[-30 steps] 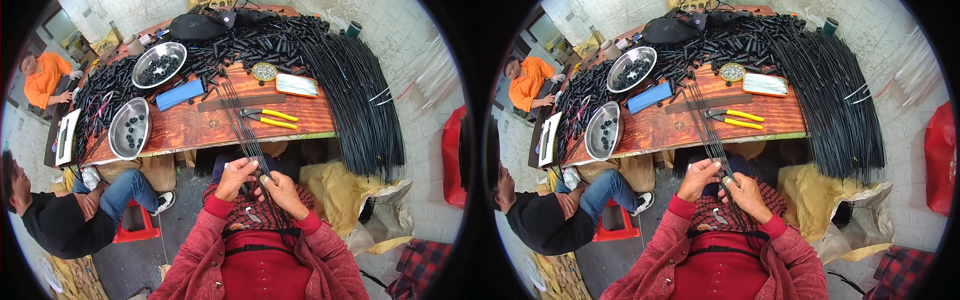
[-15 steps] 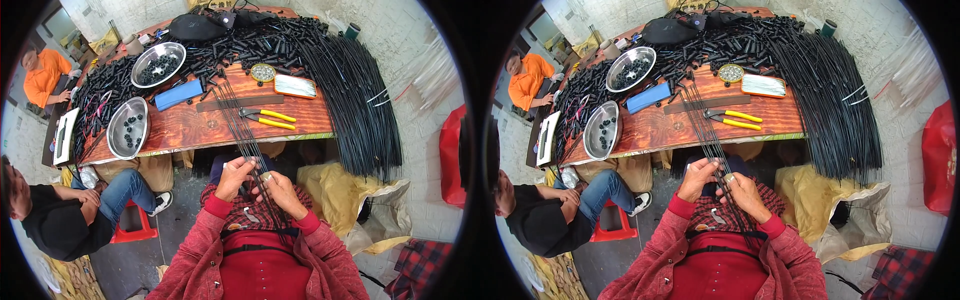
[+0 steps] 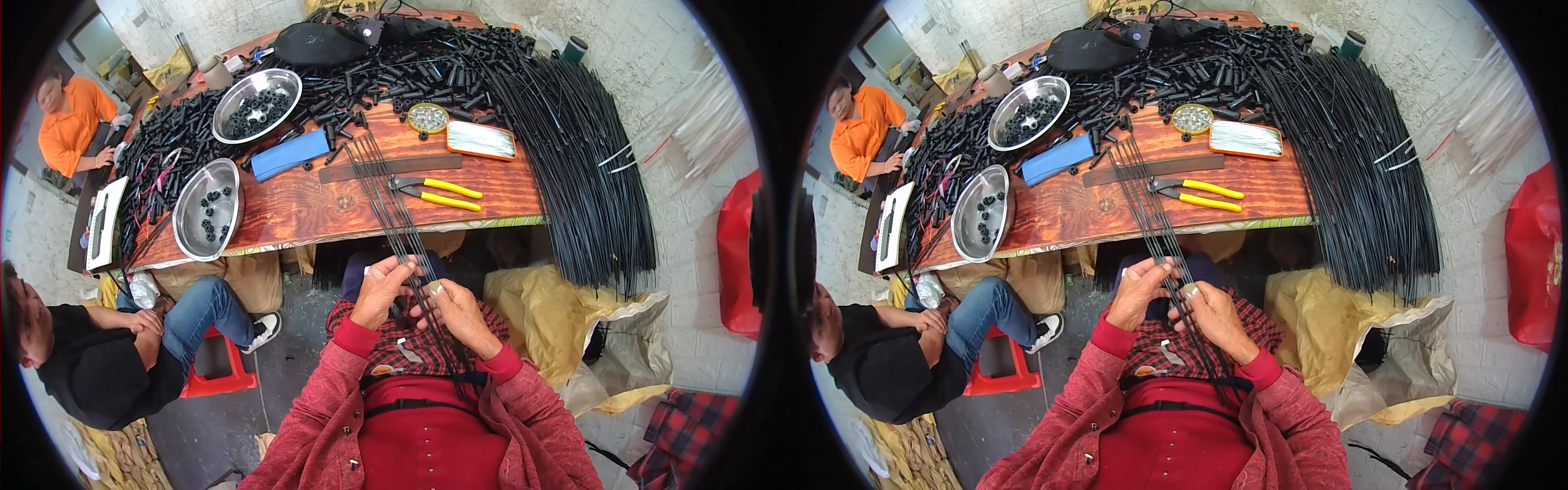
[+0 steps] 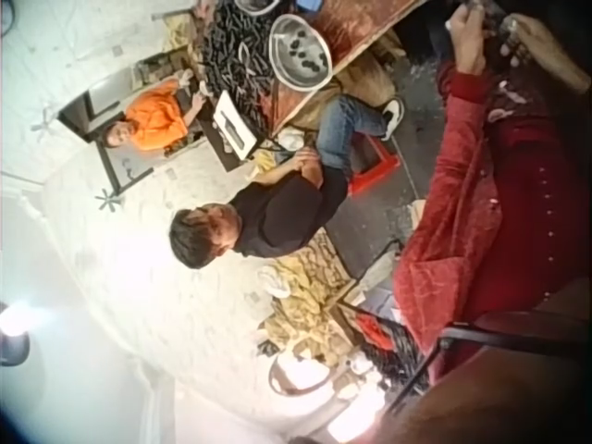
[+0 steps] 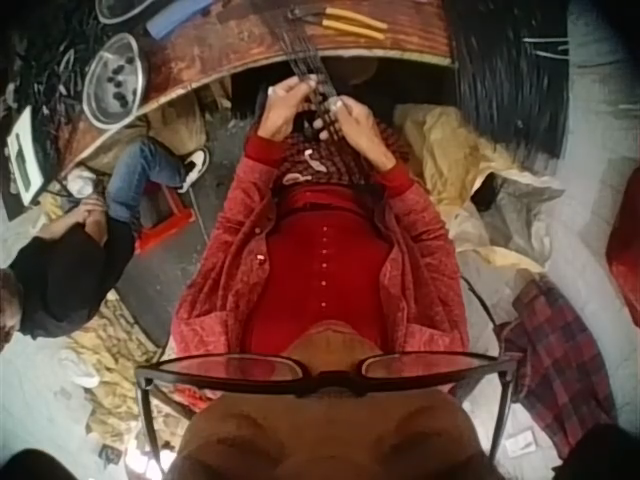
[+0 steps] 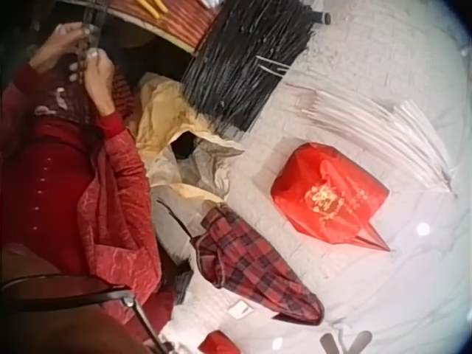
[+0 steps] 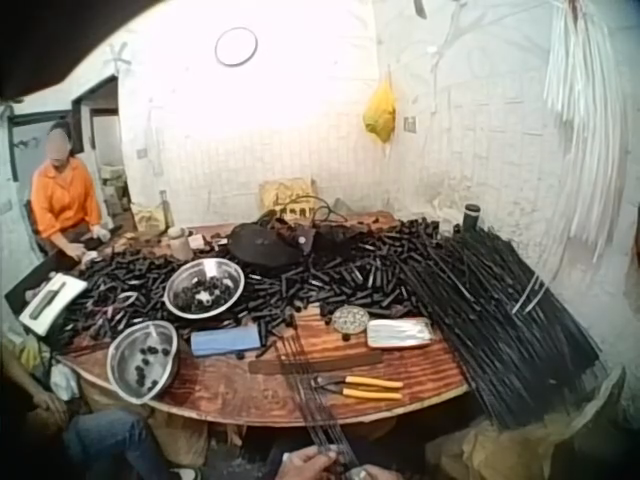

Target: Trimming and organizing bundles of electrical wires using a hand tool.

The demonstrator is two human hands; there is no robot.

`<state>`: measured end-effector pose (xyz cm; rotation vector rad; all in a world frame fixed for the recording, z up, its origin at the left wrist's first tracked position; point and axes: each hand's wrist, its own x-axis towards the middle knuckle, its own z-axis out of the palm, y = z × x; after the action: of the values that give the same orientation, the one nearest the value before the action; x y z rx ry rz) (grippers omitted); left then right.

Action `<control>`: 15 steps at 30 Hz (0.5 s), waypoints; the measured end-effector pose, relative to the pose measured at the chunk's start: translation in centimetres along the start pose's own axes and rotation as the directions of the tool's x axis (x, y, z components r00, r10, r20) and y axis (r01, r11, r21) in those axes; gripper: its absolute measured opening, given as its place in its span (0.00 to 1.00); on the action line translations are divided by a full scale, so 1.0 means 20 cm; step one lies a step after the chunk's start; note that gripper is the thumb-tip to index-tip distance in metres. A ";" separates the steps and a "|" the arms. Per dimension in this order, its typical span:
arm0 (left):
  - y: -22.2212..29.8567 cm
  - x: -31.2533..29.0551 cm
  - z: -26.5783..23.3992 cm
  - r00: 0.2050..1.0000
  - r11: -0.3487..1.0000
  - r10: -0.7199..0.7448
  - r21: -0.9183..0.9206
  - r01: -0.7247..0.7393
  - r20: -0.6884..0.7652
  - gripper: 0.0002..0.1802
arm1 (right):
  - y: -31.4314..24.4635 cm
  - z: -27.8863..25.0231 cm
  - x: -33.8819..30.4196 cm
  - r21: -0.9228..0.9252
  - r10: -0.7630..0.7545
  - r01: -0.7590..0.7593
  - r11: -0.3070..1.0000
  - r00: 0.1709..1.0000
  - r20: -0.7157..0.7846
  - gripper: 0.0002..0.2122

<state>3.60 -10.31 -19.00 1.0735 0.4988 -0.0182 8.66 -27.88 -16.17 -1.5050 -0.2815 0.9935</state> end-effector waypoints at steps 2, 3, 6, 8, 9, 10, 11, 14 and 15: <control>0.00 0.00 0.00 1.000 1.000 -0.004 0.005 0.004 -0.010 0.13 | 0.00 0.00 0.00 0.008 -0.012 0.012 1.000 1.000 0.010 0.16; 0.00 -0.01 0.00 1.000 1.000 -0.004 0.005 0.004 -0.007 0.13 | 0.00 0.00 0.00 0.007 -0.012 0.012 1.000 1.000 0.007 0.16; 0.00 -0.01 0.01 1.000 1.000 -0.002 0.014 0.002 -0.017 0.13 | 0.00 0.00 -0.01 -0.008 -0.013 0.013 1.000 1.000 0.003 0.16; 0.00 -0.01 0.01 0.999 1.000 -0.001 0.006 0.002 -0.034 0.13 | 0.01 0.00 -0.01 -0.002 -0.020 0.020 1.000 1.000 0.014 0.16; 0.00 -0.01 0.01 0.999 1.000 -0.002 0.006 0.002 -0.033 0.13 | 0.01 0.00 -0.01 -0.002 -0.019 0.019 1.000 1.000 0.013 0.16; 0.00 -0.01 0.01 0.999 1.000 -0.003 0.013 0.003 -0.039 0.13 | 0.00 0.00 -0.01 0.004 -0.015 0.015 1.000 1.000 0.008 0.16; 0.00 -0.01 0.02 0.999 1.000 -0.004 0.019 0.005 -0.044 0.13 | 0.00 0.00 -0.02 0.011 -0.011 0.011 1.000 1.000 0.003 0.16; -0.02 0.00 0.02 0.999 1.000 0.001 -0.007 -0.001 -0.044 0.14 | 0.02 0.00 -0.01 0.016 -0.020 0.020 1.000 1.000 0.011 0.17; -0.02 0.00 0.02 0.999 1.000 0.001 -0.008 -0.001 -0.044 0.14 | 0.02 0.00 -0.01 0.016 -0.020 0.020 1.000 1.000 0.010 0.17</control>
<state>3.58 -10.81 -19.22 1.0686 0.5374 0.0080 8.39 -28.12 -16.33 -1.4803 -0.2948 0.9862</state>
